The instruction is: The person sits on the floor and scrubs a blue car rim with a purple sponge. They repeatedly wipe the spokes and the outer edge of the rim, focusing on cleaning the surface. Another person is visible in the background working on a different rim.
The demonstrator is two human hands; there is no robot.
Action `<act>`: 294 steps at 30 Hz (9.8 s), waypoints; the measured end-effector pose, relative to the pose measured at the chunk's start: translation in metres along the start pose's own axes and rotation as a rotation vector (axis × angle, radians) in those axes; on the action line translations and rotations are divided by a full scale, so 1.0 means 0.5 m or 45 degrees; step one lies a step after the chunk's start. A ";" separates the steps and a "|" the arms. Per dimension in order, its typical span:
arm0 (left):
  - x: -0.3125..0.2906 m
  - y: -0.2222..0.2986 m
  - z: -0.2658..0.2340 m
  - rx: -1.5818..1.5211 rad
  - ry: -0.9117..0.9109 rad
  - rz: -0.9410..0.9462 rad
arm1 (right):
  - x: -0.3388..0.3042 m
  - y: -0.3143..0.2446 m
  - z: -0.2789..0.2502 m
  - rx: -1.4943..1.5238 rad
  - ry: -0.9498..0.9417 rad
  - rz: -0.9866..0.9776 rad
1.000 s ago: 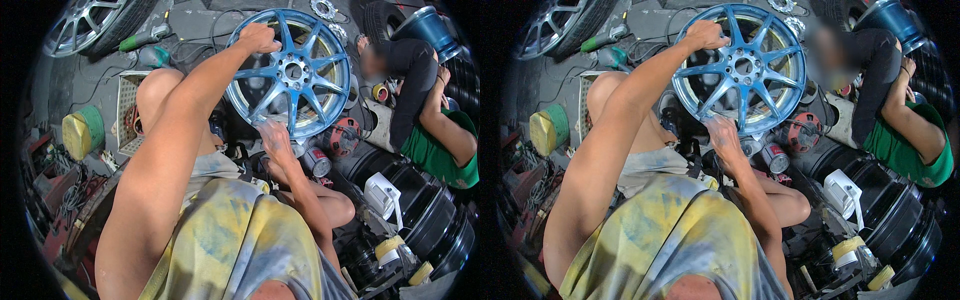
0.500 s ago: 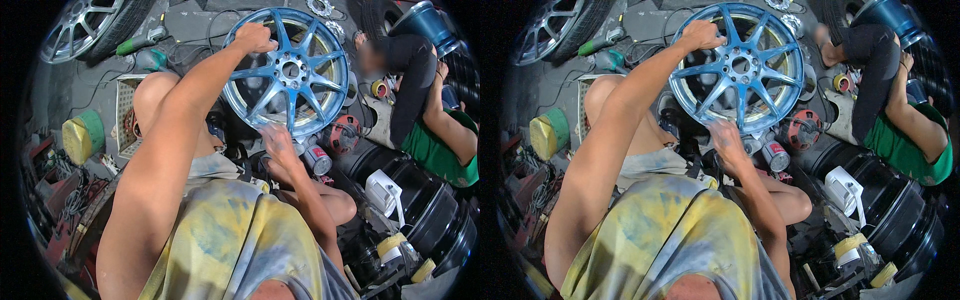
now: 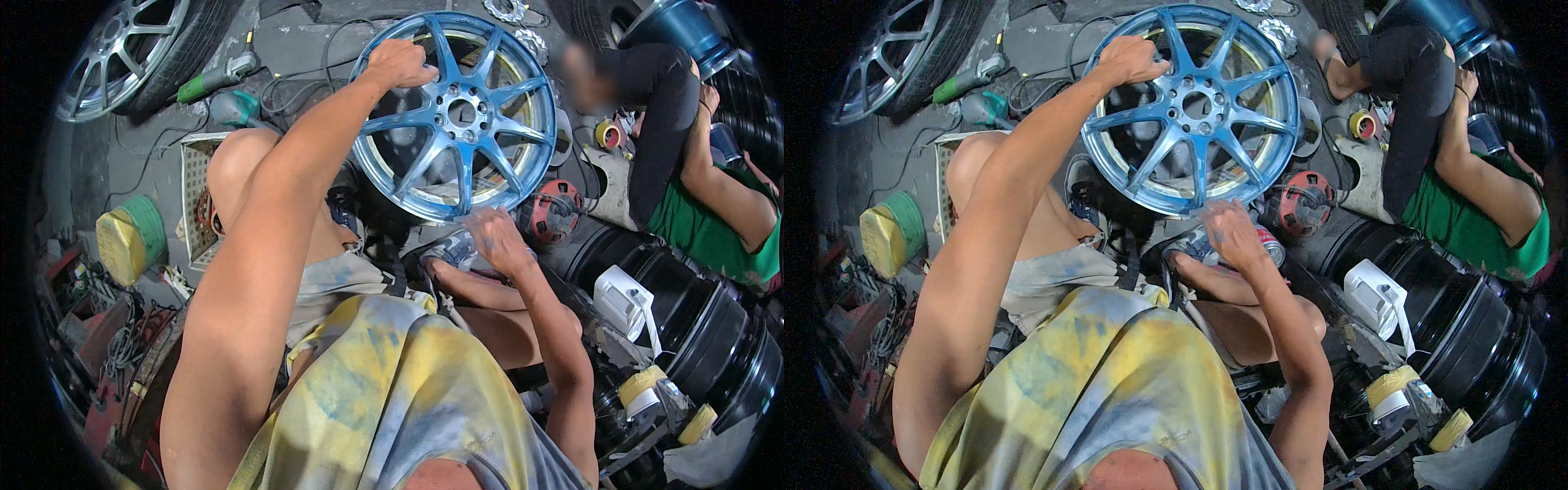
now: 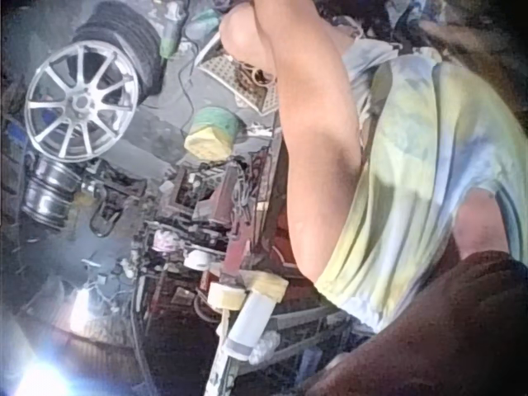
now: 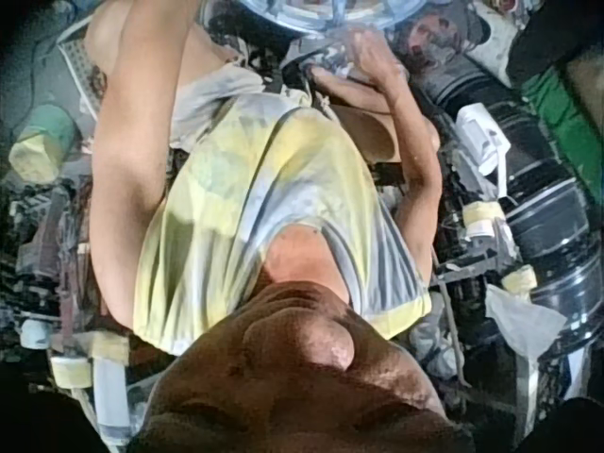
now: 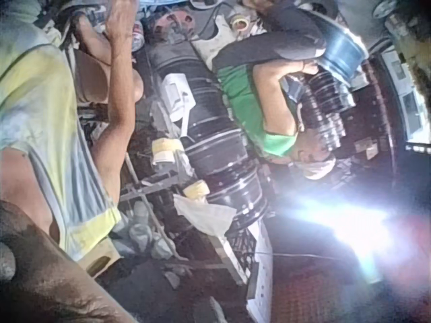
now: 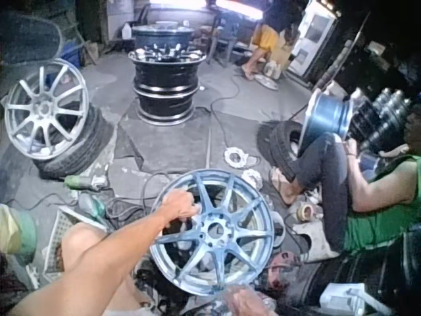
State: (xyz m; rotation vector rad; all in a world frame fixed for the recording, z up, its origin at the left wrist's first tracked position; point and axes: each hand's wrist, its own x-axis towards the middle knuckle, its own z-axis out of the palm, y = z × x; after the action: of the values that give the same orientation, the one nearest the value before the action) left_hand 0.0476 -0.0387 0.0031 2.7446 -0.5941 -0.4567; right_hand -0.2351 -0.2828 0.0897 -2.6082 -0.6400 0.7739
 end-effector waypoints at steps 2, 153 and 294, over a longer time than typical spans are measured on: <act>0.000 -0.005 0.007 0.002 0.020 -0.001 | 0.003 -0.012 0.010 -0.030 0.052 -0.050; -0.213 0.169 -0.291 -0.023 -0.214 0.235 | 0.005 0.010 0.045 -0.481 0.252 0.099; -0.212 -0.031 -0.333 -0.227 0.094 0.097 | 0.194 0.019 0.029 -0.134 0.702 0.120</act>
State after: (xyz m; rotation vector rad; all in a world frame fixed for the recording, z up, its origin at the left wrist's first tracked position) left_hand 0.0221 0.0575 0.1743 2.5486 -0.6065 -0.3698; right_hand -0.1679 -0.2386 0.0332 -2.7780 -0.4016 0.0234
